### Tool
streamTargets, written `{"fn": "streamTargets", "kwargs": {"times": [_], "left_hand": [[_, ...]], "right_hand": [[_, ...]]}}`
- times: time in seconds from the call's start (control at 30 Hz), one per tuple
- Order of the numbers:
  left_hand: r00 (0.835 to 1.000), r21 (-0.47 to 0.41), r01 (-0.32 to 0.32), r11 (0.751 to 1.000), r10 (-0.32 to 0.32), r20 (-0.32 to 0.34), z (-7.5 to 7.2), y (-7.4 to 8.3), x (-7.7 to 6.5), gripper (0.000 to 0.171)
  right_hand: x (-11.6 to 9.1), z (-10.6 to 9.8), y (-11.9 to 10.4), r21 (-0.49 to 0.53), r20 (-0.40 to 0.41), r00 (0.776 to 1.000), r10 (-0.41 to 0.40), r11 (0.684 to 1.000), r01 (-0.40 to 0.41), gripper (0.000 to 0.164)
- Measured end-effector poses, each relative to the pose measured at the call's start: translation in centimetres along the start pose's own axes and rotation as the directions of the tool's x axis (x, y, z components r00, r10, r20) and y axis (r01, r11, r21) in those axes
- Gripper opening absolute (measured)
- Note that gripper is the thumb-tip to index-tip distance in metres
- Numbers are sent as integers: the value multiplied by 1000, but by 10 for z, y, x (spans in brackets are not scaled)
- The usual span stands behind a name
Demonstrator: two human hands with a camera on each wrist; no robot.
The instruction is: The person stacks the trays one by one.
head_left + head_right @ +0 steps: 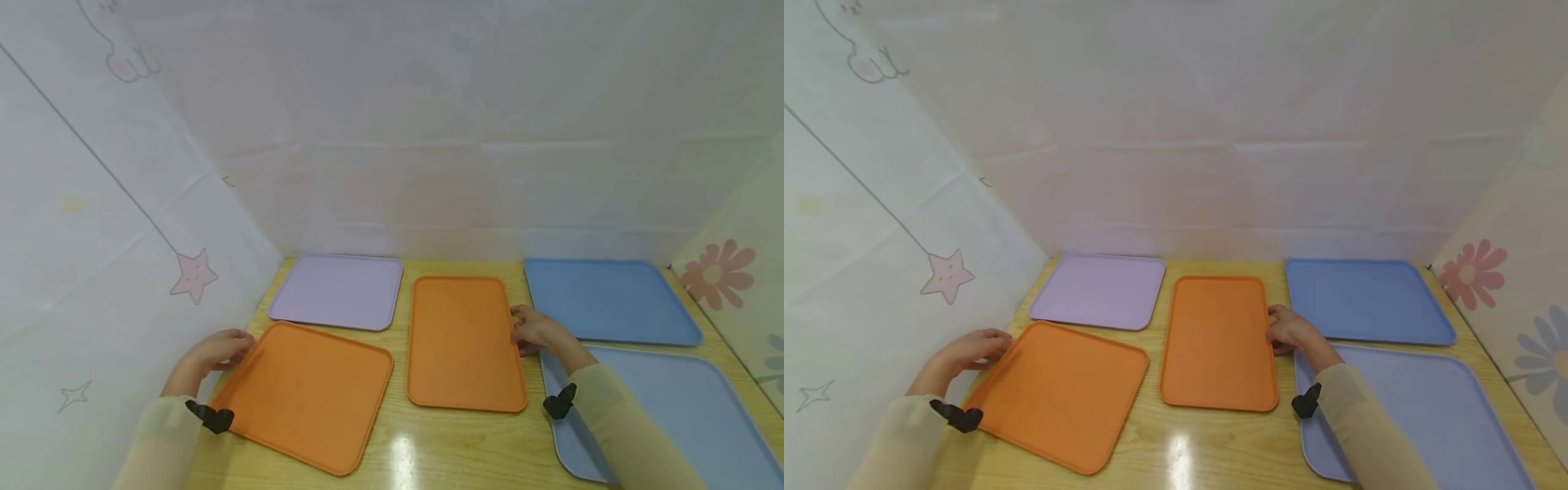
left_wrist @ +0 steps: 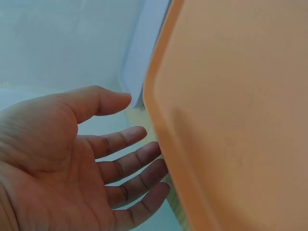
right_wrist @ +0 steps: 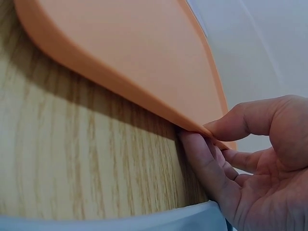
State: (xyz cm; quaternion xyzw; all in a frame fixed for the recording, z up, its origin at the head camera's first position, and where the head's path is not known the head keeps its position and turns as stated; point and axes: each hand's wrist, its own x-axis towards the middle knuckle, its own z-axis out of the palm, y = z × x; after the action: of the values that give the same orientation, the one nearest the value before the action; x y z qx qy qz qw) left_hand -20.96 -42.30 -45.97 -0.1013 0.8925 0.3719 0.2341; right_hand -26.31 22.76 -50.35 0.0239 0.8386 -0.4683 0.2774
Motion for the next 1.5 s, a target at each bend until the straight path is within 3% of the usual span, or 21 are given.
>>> {"fn": "streamTargets", "kwargs": {"times": [0.2, 0.4, 0.6, 1.07, 1.3, 1.5], "left_hand": [[999, -21, 23, 1000, -22, 39, 5, -4, 2, 46], [997, -19, 41, 999, -40, 71, 7, -10, 7, 56], [998, -60, 47, 997, -44, 53, 6, -15, 9, 56], [1000, -46, 5, 999, -5, 14, -5, 6, -3, 51], [996, -58, -76, 995, 73, -44, -5, 16, -9, 49], [989, -59, -112, 992, 105, -103, -7, 25, -16, 49]], "right_hand": [[1, 1, 0, 12, -6, 1000, 0, 1000, 0, 85], [0, 0, -2, 8, -10, 1000, 3, 1000, -3, 85], [-1, -1, -3, 16, -3, 1000, -1, 1000, 1, 85], [-7, -1, 2, 81, -6, 999, -38, 996, 38, 81], [-21, -3, 0, 3, -106, 990, -94, 995, 95, 70], [-40, 8, -8, -115, -233, 952, -199, 978, 176, 54]]}}
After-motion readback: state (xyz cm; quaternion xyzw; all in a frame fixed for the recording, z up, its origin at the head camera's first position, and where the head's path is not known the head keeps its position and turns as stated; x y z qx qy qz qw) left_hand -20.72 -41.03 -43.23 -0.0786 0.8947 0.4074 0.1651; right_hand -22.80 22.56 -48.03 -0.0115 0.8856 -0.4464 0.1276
